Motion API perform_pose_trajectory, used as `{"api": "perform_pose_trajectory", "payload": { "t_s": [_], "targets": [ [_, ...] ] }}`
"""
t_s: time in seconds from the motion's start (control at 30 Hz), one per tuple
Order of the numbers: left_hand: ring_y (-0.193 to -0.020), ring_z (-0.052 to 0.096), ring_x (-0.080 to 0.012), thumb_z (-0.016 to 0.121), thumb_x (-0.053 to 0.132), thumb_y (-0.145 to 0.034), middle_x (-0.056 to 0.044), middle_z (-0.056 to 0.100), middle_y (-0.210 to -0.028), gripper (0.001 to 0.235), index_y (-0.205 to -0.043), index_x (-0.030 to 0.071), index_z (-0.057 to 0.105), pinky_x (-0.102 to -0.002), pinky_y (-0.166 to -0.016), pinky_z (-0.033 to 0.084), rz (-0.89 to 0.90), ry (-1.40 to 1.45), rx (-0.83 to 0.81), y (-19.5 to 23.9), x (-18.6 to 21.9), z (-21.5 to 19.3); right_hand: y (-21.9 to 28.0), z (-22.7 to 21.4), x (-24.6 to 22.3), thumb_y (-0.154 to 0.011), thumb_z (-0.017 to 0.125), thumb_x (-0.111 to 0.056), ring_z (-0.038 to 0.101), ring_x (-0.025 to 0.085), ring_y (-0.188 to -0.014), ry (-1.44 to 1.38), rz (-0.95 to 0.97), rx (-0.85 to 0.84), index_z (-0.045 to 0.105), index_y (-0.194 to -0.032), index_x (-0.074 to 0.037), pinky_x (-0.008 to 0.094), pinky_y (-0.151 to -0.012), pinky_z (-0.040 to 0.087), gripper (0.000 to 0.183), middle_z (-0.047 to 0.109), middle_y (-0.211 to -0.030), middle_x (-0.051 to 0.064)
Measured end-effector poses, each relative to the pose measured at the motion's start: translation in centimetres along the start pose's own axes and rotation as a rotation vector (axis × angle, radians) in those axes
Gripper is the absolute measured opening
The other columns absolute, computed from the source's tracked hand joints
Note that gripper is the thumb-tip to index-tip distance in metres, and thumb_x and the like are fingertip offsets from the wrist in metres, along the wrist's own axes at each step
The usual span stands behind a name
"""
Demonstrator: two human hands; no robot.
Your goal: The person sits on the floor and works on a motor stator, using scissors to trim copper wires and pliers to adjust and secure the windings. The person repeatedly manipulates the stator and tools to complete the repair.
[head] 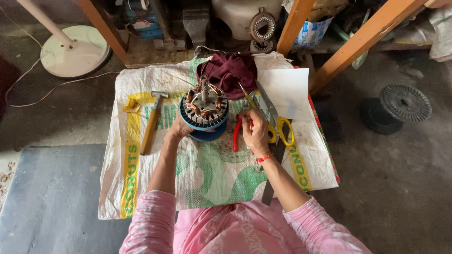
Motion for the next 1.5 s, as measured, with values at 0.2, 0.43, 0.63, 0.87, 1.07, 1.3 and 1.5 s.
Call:
{"api": "perform_pose_trajectory", "payload": {
  "t_s": [0.2,0.43,0.63,0.87,1.07,1.3,1.5],
  "targets": [
    [-0.094,0.073,-0.0204,0.083,0.024,-0.076,-0.011,0.078,-0.105,0.043,-0.109,-0.001,0.072,-0.040,-0.084,0.060,-0.012,0.058,0.355,1.2,-0.1,2.6,0.0,-0.1,0.1,-0.095,0.061,0.000,0.065,0.018,-0.075,-0.050,0.048,-0.014,0.068,-0.099,-0.002,0.031,-0.067,0.051,0.008,0.070,-0.091,0.009],
    [-0.082,0.075,-0.0299,0.088,0.031,-0.068,-0.016,0.077,-0.090,0.044,-0.100,0.004,0.076,-0.042,-0.075,0.057,-0.284,-0.263,0.747,2.6,4.3,6.7,0.2,0.0,0.4,-0.093,0.060,0.001,0.068,0.020,-0.078,-0.042,0.061,-0.007,0.068,-0.100,-0.001,0.031,-0.069,0.054,0.010,0.070,-0.093,0.011],
    [-0.093,0.069,-0.0365,0.093,0.035,-0.063,-0.018,0.073,-0.101,0.060,-0.108,0.003,0.069,-0.047,-0.082,0.055,-0.193,-0.323,0.834,2.7,4.4,8.3,0.1,0.1,0.7,-0.092,0.060,0.002,0.070,0.023,-0.082,-0.051,0.055,-0.006,0.068,-0.100,-0.001,0.033,-0.073,0.055,0.011,0.071,-0.095,0.011],
    [-0.114,0.059,-0.0399,0.091,0.041,-0.069,-0.020,0.064,-0.122,0.070,-0.121,0.003,0.065,-0.051,-0.098,0.048,0.024,-0.380,0.783,4.1,4.2,8.6,0.6,0.2,2.0,-0.096,0.064,-0.002,0.066,0.022,-0.080,-0.001,-0.049,-0.001,0.068,-0.101,-0.001,0.033,-0.070,0.052,0.006,0.070,-0.094,0.012],
    [-0.118,0.056,-0.0427,0.089,0.041,-0.070,-0.019,0.066,-0.124,0.063,-0.118,0.006,0.068,-0.052,-0.103,0.044,0.020,-0.478,0.746,3.9,4.7,8.8,-3.4,-0.7,2.3,-0.098,0.069,-0.009,0.054,0.010,-0.064,-0.325,0.194,0.101,0.071,-0.105,-0.008,0.025,-0.055,0.043,0.007,0.070,-0.087,0.006],
    [-0.121,0.054,-0.0438,0.087,0.039,-0.070,-0.019,0.066,-0.125,0.063,-0.120,0.006,0.068,-0.053,-0.106,0.042,0.045,-0.578,0.714,3.9,4.8,8.8,-11.8,-0.2,-5.9,-0.089,0.072,-0.004,0.072,0.017,-0.082,-0.101,-0.350,-0.432,0.070,-0.097,-0.003,0.030,-0.072,0.060,0.009,0.072,-0.094,0.007],
    [-0.120,0.052,-0.0426,0.087,0.043,-0.071,-0.020,0.063,-0.124,0.064,-0.118,0.005,0.067,-0.053,-0.105,0.041,-0.057,-0.516,0.682,3.9,4.1,8.9,-14.9,1.2,-8.6,-0.083,0.082,-0.009,0.067,0.028,-0.072,0.257,-0.714,-0.538,0.064,-0.084,-0.001,0.040,-0.066,0.052,0.020,0.066,-0.078,0.008]
  ]
}}
Point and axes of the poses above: each hand's wrist, its own y-axis away from the middle knuckle, its own z-axis out of the palm, x = y × z, the point moved 3 cm from there along -y, towards the middle knuckle
